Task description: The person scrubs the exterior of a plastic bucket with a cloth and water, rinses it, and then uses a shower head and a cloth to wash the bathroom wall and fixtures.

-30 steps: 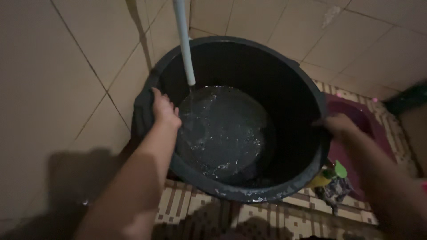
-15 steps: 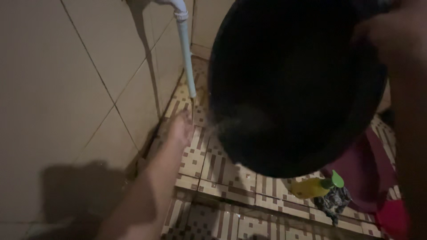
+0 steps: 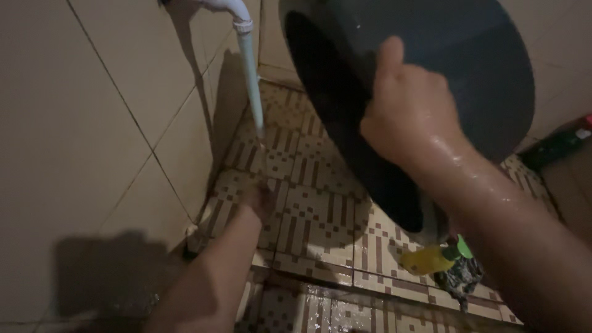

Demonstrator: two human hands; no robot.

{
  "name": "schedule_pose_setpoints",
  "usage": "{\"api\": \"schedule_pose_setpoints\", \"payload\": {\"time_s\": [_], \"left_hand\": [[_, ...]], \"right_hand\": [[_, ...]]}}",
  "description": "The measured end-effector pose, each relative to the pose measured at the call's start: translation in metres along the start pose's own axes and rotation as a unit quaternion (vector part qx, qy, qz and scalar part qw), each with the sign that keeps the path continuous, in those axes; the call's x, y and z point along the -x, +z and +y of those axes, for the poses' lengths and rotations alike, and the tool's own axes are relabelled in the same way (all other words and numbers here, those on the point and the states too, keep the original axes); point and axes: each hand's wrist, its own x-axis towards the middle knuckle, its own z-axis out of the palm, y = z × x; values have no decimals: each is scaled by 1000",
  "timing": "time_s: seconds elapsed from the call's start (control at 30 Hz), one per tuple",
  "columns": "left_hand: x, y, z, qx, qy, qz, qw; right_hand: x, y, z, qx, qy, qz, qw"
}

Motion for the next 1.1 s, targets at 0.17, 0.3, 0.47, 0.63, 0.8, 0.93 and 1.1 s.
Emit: {"api": "schedule_pose_setpoints", "payload": {"time_s": [0.17,0.3,0.47,0.63,0.8,0.93,1.1], "left_hand": [[5,6,14,24,-7,2,1000],[59,53,37,-43,-6,19,999],[159,134,52,-235,-53,106,965],[198,158,96,-576,27,144,804],[204,138,97,-822,73,217,522],[193,119,96,-780,110,192,585],[214,139,119,-773,41,234,589]], "right_hand": [[-28,15,14,-45,30,37,998],[-60,23,92,50,-45,204,977],[-80,45,205,-64,159,165,971],[-76,80,246,-123,214,125,961],[-51,88,232,-168,211,92,959],[-58,94,232,-113,213,73,968],[-61,146,257,-137,241,33,960]]}}
